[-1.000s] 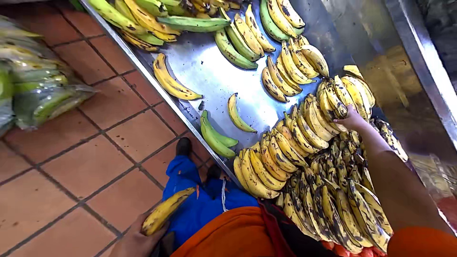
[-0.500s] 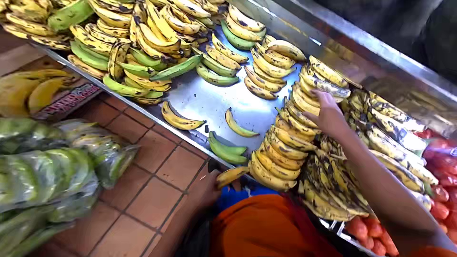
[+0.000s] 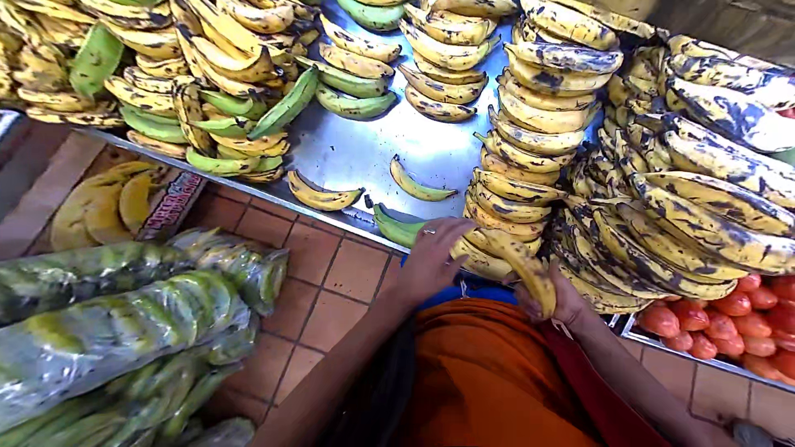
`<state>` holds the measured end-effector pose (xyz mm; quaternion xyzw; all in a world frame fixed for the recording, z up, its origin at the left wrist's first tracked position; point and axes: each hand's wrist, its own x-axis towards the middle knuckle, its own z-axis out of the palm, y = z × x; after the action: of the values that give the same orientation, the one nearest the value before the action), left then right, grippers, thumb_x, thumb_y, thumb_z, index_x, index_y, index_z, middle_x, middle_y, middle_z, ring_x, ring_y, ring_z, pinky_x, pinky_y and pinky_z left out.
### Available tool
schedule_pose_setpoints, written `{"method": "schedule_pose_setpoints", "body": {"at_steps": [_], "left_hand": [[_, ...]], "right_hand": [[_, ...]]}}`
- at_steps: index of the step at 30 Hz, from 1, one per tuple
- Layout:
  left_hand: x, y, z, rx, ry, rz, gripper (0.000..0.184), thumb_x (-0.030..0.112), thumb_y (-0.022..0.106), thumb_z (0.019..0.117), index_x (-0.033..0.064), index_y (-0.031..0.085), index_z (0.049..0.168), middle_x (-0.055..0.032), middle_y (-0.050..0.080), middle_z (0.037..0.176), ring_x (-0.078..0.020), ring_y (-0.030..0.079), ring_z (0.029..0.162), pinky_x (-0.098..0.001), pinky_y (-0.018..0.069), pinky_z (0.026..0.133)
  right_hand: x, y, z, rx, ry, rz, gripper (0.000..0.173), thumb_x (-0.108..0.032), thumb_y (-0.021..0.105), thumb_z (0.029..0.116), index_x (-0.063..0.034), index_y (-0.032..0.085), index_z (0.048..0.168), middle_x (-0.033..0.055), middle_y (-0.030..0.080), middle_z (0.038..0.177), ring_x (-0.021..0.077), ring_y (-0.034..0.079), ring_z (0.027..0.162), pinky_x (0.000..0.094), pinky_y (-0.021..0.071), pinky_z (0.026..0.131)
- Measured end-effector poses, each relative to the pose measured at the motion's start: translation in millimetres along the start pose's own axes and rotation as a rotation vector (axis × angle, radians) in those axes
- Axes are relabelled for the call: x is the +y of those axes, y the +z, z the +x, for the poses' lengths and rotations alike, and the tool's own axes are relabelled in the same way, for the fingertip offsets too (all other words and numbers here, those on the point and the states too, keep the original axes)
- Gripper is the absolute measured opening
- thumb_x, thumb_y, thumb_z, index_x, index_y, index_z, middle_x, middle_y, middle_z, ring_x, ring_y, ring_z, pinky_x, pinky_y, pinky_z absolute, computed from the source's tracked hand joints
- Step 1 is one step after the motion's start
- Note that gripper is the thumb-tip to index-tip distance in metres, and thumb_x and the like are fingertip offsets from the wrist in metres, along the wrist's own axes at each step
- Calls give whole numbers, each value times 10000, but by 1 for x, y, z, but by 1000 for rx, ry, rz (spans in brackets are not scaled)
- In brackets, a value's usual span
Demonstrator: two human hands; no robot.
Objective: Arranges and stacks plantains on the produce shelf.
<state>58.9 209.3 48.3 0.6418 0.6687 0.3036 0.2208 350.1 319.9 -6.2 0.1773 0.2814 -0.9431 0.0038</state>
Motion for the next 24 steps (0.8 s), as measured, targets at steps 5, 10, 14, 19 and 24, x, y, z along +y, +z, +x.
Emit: {"method": "schedule_pose_setpoints", "body": {"at_steps": [5,10,14,19,24], "left_hand": [[-55,-17,-34,120,-488,-349,450,170,684,984,67,543,1399,-115,696,1242,-235,660,1177,-483,544,1002],[-65,9,-93,30,-760,-440,353,227,650,1018,52,603,1321,-118,698,1202,-226,699,1055,-478,573,947],[-68,35,-123,-150,-772,-553,282,262,648,1019,74,673,1227,-72,722,1114,-177,691,1020,-438,563,938],[-61,18,-109,-94,-823,-452,339,298,602,1046,67,635,1291,-106,696,1219,-224,696,1065,-496,559,967],[-60,20,-106,-142,-807,-472,310,287,596,1051,91,636,1287,-85,697,1214,-189,697,1058,-447,570,958]], "right_hand": [[-13,-11,-8,21,-121,268,1009,-938,420,783,-172,573,1420,31,600,667,126,537,451,280,496,431],[-44,-14,-1,308,-99,-26,828,-790,220,963,-186,537,1432,70,688,879,148,621,597,302,554,541],[-74,-22,6,369,-57,-326,671,-617,458,994,-139,471,1464,113,707,1075,195,693,772,347,604,668],[-98,-10,39,558,17,-1143,675,-281,843,812,-117,593,1417,102,637,1324,229,621,1191,480,529,1012],[-33,-25,84,622,-122,-1834,657,-343,903,734,-265,684,1348,154,642,1206,376,580,1162,623,461,969]]}}
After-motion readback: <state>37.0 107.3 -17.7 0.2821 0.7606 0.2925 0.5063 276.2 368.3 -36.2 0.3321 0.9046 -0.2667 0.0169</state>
